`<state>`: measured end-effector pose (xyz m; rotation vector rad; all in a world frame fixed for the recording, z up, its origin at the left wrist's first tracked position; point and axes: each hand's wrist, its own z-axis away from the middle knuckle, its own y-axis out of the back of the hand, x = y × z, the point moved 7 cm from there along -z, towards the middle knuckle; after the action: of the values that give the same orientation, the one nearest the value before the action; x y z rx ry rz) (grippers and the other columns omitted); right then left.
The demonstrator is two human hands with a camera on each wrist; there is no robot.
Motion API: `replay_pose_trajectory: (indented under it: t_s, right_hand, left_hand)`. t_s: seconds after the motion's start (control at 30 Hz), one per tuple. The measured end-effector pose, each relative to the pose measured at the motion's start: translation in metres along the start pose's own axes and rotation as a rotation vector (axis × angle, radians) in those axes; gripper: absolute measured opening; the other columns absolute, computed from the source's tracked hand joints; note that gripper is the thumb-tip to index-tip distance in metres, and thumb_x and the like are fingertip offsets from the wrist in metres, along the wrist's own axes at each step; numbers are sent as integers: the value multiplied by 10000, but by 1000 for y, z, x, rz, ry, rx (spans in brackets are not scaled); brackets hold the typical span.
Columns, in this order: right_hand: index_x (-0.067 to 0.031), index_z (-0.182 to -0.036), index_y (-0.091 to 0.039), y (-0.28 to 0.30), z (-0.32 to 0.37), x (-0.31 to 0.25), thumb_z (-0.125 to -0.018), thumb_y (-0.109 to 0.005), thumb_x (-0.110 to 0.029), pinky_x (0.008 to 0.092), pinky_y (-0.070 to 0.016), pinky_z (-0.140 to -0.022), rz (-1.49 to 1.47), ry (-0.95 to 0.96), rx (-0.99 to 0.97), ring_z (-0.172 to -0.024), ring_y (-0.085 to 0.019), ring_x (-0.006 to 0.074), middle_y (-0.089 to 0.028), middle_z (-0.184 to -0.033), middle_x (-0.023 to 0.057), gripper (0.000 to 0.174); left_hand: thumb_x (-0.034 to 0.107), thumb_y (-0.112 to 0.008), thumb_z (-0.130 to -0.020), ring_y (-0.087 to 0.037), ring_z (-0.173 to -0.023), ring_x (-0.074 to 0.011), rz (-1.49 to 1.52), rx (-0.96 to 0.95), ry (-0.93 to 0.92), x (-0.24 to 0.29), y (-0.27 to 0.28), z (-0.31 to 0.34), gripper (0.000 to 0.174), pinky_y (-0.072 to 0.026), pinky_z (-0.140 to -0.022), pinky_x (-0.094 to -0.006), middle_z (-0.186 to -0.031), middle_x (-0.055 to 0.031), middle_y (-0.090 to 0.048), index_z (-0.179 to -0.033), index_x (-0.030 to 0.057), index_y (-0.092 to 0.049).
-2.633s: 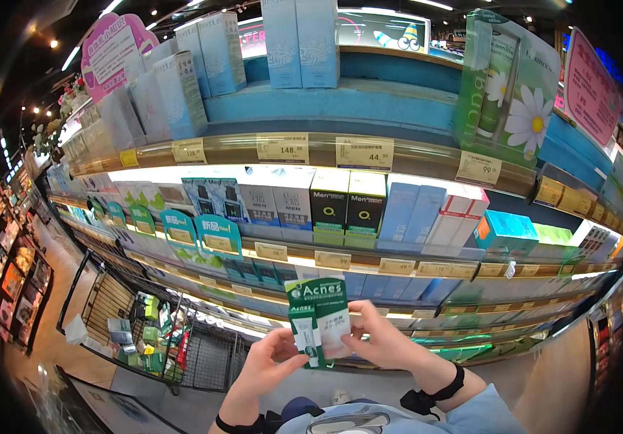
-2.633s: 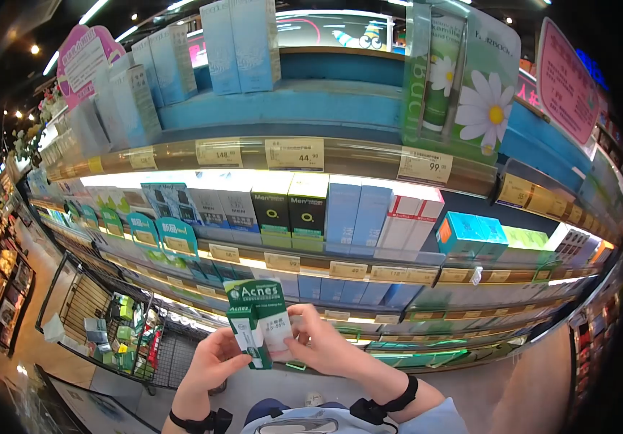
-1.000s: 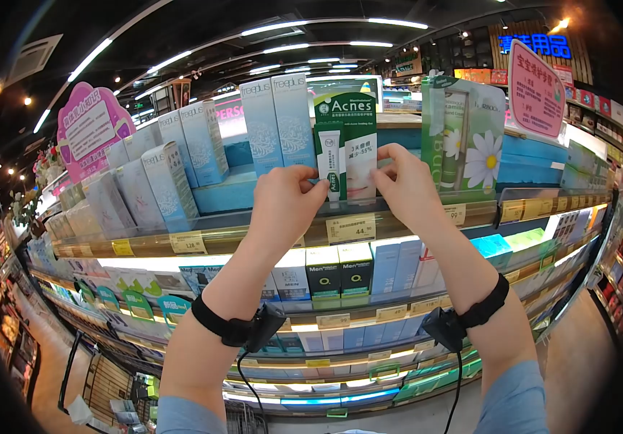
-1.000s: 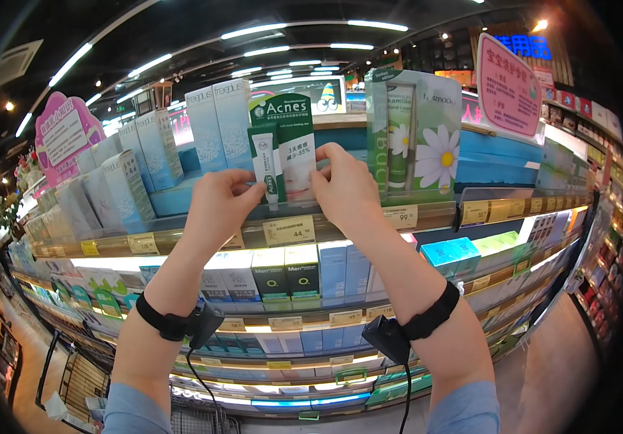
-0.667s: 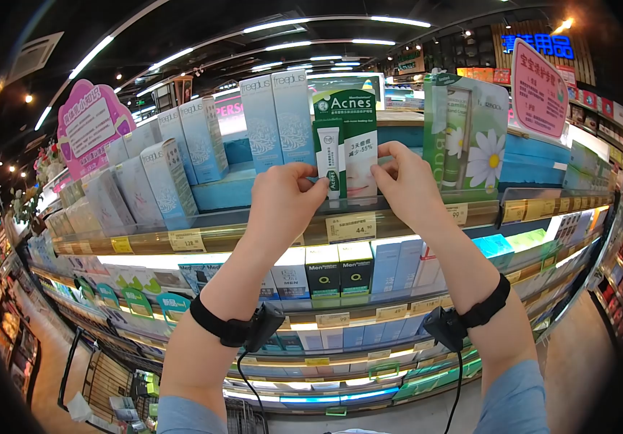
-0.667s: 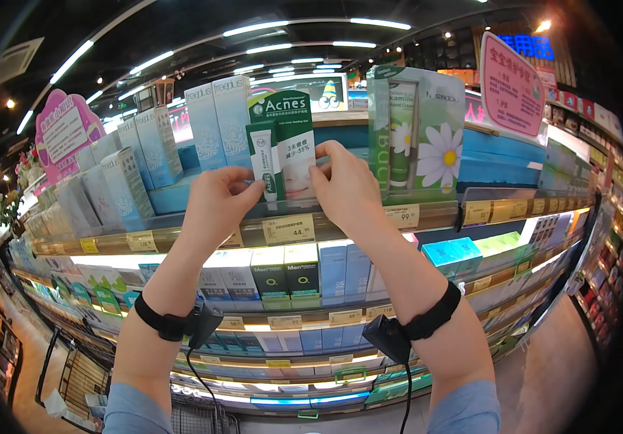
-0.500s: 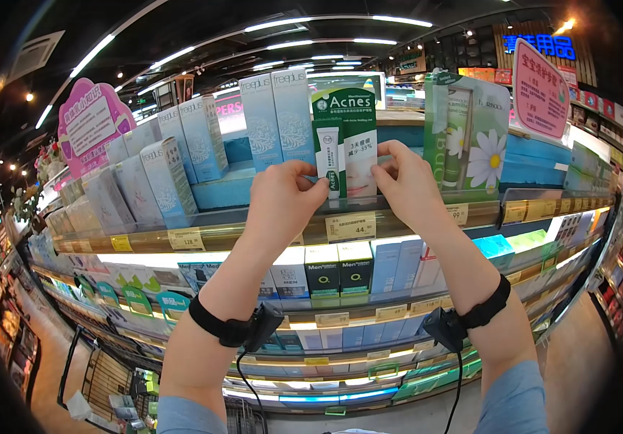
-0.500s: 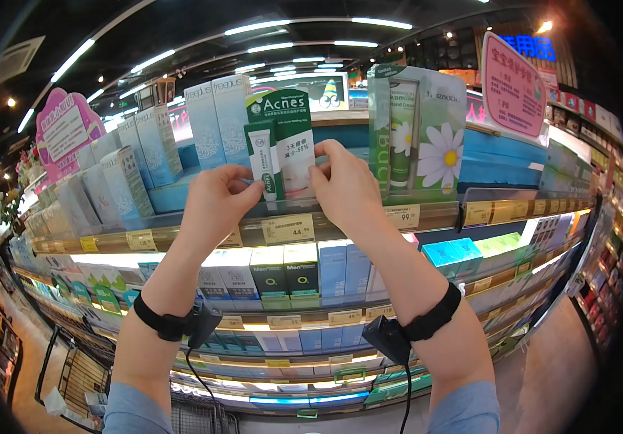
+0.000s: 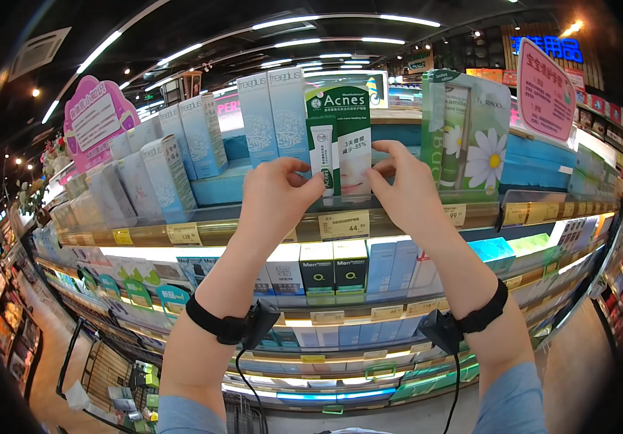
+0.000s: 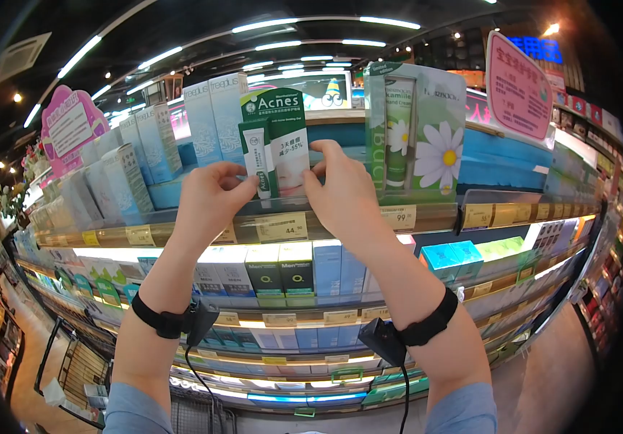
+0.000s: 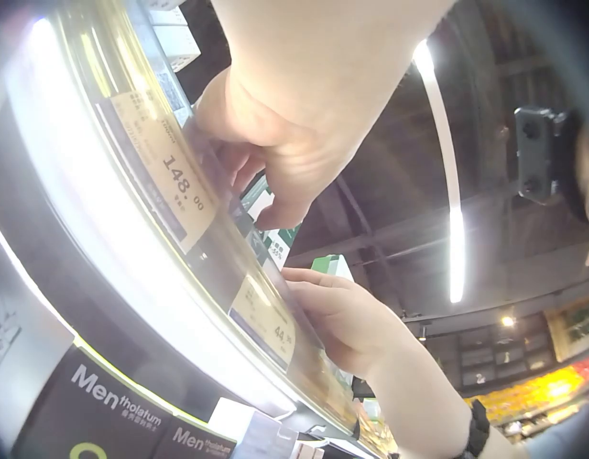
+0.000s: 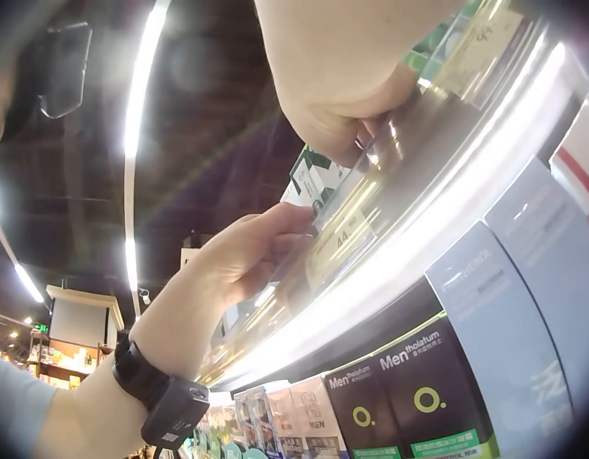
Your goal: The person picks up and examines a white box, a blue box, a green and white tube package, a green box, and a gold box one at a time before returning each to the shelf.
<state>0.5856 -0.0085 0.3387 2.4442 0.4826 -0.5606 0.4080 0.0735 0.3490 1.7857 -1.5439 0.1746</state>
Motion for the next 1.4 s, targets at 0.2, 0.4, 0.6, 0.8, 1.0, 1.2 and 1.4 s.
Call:
replay_pose_trajectory:
  t_s: [0.2,0.4,0.6,0.8,1.0,1.2,1.4]
  right_hand:
    - [-27,-1139,-573,40,97,-65,-732,-633,-32,431,-466,-786,-74,639,379,-885,-600,318,-655,-1007,101,412]
    - [-53,-980,-659,-32,181,-78,-678,-619,20,363,-485,-705,-493,784,-119,-819,-613,251,-659,-932,66,314]
    - [-47,-884,-679,-156,231,-88,-696,-674,60,356,-489,-681,-742,663,-567,-702,-622,247,-655,-767,67,217]
    - [-37,-903,-662,-252,298,-126,-754,-651,46,388,-494,-691,-790,593,-928,-740,-618,303,-637,-760,112,171]
    - [-27,-936,-657,-361,362,-188,-800,-645,7,412,-503,-695,-759,517,-1116,-781,-639,328,-671,-813,138,141]
    - [-31,-930,-631,-511,449,-261,-817,-629,-44,404,-491,-753,-607,462,-1149,-826,-626,331,-649,-817,138,114]
    - [-75,-1034,-626,-660,554,-297,-829,-660,-240,469,-421,-908,-31,628,-1269,-1025,-608,300,-661,-1032,127,265]
  left_hand:
    - [46,-725,-729,-642,-751,-175,198,602,-626,35,53,79,209,-507,-717,-296,-891,-85,-696,-922,30,-646]
    - [62,-740,-664,-625,-717,-219,-113,233,-694,23,25,220,207,-520,-626,-328,-886,-44,-670,-832,100,-626]
    - [-21,-742,-652,-631,-649,-245,-379,161,-129,-55,40,326,234,-521,-598,-338,-786,-70,-643,-841,49,-622]
    - [64,-702,-758,-623,-727,-251,-531,204,479,-115,118,452,95,-508,-638,-345,-791,-55,-660,-837,78,-653]
    - [98,-678,-814,-631,-748,-245,-465,384,898,-178,203,568,53,-506,-667,-342,-793,-71,-669,-848,61,-662]
    - [101,-672,-831,-656,-810,-263,-387,353,1021,-248,287,642,93,-514,-720,-348,-829,-98,-685,-901,39,-671]
    - [128,-664,-838,-651,-811,-274,-282,312,1131,-293,354,679,106,-515,-736,-372,-854,-87,-695,-911,52,-671]
